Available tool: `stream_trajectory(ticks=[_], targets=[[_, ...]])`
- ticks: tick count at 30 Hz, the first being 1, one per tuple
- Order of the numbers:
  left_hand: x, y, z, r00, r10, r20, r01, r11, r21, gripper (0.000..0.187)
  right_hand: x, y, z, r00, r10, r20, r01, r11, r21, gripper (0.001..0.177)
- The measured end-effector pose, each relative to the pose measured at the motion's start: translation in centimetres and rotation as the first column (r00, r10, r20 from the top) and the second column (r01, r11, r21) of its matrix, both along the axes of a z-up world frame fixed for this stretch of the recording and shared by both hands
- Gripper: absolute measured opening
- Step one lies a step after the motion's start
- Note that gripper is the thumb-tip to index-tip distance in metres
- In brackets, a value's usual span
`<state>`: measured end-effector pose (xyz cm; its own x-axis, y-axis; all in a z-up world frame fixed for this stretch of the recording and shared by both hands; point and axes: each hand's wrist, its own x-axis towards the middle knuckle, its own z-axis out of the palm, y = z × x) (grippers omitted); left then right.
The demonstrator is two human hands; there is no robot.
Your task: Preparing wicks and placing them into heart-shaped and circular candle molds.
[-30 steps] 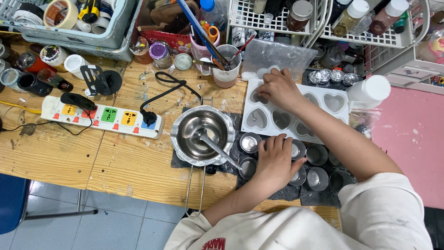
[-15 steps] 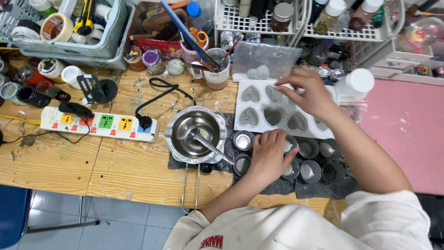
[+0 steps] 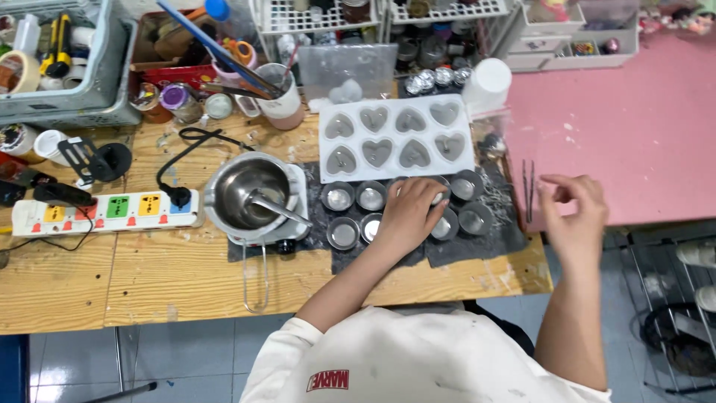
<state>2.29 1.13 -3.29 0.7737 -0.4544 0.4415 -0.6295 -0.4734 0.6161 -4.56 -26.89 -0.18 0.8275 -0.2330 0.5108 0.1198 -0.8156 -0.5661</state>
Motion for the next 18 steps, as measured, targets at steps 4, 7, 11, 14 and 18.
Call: stream_trajectory(ticks=[4,7,11,14,18], targets=[[-0.6,-3.5,-0.5,0.995,-0.024,0.100,0.020,0.999,0.044,0.026,-0.8,-1.1,-4.6,0.993,-0.075,-0.093,0.066,0.993,-0.095,0.011],[-0.5,-6.1,-1.4,0.993,-0.070,0.092,0.059,0.992,0.115,0.023,-0.8,0.1,-5.0,0.998,-0.042,-0.056,0.026,0.965,-0.260,0.020],[0.6,-9.2,-2.7,0.972,-0.075,0.223,0.020,0.971,0.240,0.029,-0.5,0.7,-5.1,0.992,-0.038,-0.120,0.001,0.955,-0.297,0.022],[1.8,-11.1,-3.2,0.966,-0.093,0.239,0.014,0.949,0.314,0.029,-0.4,0.4,-5.4,0.992,-0.027,-0.123,-0.013,0.950,-0.311,0.017],[2.0,-12.4,-3.1,0.965,-0.109,0.237,0.015,0.930,0.367,0.027,-0.9,-0.5,-6.2,0.998,-0.007,-0.069,-0.009,0.973,-0.229,0.015]])
